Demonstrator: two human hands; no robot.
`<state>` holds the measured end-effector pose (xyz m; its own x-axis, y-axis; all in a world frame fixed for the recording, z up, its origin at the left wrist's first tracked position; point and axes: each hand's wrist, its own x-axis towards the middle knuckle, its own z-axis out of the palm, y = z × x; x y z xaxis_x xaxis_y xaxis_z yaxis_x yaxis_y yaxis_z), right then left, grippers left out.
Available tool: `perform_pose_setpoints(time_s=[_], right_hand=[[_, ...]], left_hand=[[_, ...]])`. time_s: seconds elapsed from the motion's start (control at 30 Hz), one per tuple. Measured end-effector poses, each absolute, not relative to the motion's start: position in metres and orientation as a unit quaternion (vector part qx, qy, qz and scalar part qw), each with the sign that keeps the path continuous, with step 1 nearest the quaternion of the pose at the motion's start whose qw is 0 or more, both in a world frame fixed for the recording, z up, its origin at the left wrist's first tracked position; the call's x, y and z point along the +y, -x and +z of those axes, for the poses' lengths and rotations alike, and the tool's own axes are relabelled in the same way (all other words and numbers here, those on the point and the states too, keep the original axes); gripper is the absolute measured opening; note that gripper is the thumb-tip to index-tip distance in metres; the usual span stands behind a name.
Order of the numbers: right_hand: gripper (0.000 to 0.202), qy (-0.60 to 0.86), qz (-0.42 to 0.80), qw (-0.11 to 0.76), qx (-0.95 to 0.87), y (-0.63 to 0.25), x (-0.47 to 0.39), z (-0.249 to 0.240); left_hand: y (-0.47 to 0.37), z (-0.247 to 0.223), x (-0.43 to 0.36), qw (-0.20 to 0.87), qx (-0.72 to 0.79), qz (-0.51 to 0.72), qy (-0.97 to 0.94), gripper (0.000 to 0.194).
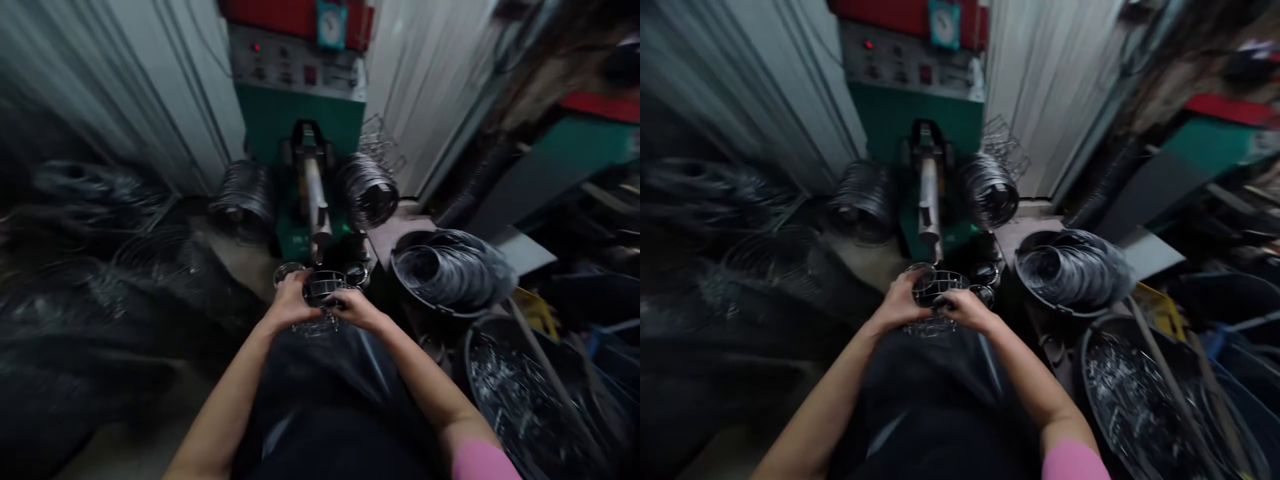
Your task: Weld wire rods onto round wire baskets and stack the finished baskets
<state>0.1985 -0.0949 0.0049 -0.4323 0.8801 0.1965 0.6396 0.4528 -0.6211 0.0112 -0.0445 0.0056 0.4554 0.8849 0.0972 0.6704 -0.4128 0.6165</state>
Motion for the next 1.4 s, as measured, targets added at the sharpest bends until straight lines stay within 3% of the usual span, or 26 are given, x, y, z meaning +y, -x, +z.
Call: perform_pose_setpoints(time_s=[0.3,1.4], right_hand=[[0.016,0.455,0.273,0.293,-0.796,-0.192,-0.090,0.001],[0.017,0.428,0.200,0.296,-0.830,-0.191,-0.059,-0.004]], left_hand=[[-0.002,0.004,-0.041,0.257,0.463,0.206,-0.823,0.096],[0.001,-0.007,-0.011,0.263,0.436,0.280,-0.814,0.091]])
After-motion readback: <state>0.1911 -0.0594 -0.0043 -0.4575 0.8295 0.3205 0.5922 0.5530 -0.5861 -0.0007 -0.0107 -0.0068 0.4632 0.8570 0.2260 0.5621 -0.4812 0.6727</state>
